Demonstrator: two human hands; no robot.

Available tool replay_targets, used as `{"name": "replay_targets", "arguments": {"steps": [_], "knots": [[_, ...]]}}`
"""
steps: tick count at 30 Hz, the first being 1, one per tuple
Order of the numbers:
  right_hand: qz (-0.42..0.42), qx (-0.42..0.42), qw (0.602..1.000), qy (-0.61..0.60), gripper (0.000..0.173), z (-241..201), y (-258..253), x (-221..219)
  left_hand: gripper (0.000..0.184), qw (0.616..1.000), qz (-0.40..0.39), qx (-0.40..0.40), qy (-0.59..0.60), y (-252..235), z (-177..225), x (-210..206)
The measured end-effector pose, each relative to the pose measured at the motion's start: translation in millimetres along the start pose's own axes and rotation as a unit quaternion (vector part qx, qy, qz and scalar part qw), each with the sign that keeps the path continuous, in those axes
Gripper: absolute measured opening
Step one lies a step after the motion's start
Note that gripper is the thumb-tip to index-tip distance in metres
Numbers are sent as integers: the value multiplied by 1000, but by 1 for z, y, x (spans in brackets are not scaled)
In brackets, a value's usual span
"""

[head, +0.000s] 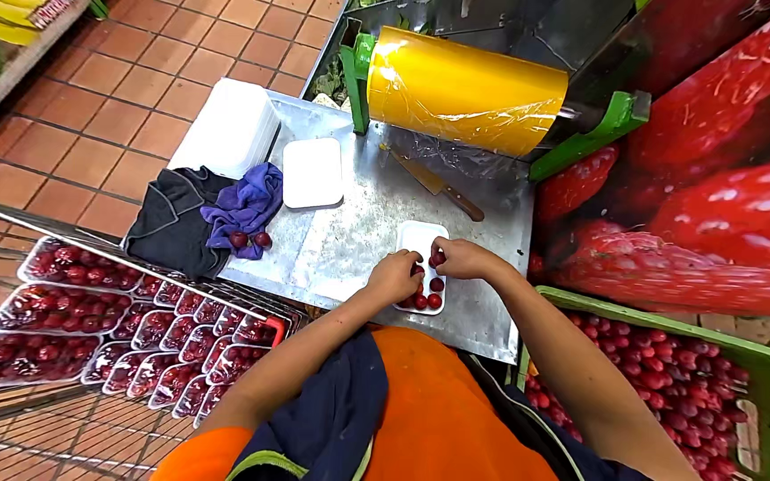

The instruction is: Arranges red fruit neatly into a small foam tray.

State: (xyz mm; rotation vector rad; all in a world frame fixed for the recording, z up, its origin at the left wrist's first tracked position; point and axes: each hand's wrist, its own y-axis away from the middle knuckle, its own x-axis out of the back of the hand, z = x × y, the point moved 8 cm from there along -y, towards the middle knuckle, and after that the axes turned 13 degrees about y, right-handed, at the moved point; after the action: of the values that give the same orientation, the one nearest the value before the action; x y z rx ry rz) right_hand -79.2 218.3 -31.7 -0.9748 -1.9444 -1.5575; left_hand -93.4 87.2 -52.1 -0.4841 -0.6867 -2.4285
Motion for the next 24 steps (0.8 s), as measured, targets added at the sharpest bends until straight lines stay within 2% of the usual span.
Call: {"name": "replay_targets", "arguments": {"steps": [4,8,10,13,16,19,22,24], "knots": [[-4,13,1000,-6,47,2,-3,2,47,997,-16,-16,79,4,-3,0],[13,29,999,-14,35,10,-10,2,49,995,-4,-24,100,7,-7,5],[7,31,999,-43,35,13,-15,-2,50,994,6,-37,101,6,-4,7],[-30,8,989,-147,32,20,-17,-16,51,998,2,-44,46,-1,0,6],[-70,-27,941,-331,27,29,-14,-30,40,999,-20,-37,1,-15,5,7],[-65,-48,912,-403,19,38,-13,-36,33,998,-20,-47,-30,-28,14,17],[-53,-62,918,-388,22,43,-10,-41,69,987,-77,-108,-93,-42,23,11],[-37,-71,933,-352,31,45,-9,-43,79,970,-128,-148,-147,-48,25,3]]}}
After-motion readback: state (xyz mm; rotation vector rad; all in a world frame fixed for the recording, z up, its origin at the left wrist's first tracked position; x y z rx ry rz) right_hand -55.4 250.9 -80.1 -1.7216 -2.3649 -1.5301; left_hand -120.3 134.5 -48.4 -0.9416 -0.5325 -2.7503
